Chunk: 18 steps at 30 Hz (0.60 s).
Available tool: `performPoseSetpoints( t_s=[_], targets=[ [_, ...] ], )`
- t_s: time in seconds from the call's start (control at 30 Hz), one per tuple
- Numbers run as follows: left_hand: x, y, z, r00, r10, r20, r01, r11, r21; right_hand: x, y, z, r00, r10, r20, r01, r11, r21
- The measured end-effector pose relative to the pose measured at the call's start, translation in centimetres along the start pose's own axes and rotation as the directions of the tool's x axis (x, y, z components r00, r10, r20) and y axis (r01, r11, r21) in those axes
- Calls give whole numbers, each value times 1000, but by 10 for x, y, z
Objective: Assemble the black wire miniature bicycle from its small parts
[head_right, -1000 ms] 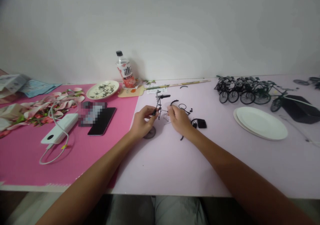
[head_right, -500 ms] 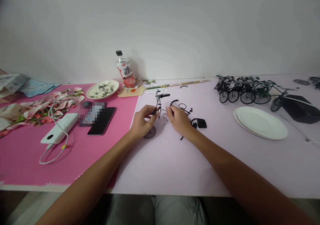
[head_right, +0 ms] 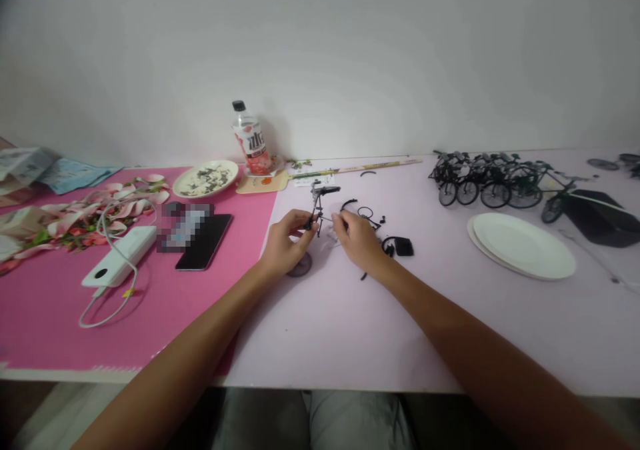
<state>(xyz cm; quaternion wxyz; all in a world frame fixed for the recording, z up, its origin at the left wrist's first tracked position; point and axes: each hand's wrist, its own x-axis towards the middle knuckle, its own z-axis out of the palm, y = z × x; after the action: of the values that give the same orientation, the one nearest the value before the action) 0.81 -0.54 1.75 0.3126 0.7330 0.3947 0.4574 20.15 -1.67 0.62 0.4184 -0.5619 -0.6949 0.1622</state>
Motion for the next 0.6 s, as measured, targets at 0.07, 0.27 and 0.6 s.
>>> performPoseSetpoints(
  t_s=[0.07,0.27,0.6],
  targets=[
    [0,0,0,1000,-3,2,3,1000,-1,0,0,0,1000,-1,-3,1,1000,-1],
    [0,0,0,1000,-11,6,11,1000,9,1,-1,-1,1000,-3,8,3,1000,1],
    [1,-1,0,1000,-10,12,10,1000,15,0,-1,0,1000,-9,15,8,1000,17]
  ],
)
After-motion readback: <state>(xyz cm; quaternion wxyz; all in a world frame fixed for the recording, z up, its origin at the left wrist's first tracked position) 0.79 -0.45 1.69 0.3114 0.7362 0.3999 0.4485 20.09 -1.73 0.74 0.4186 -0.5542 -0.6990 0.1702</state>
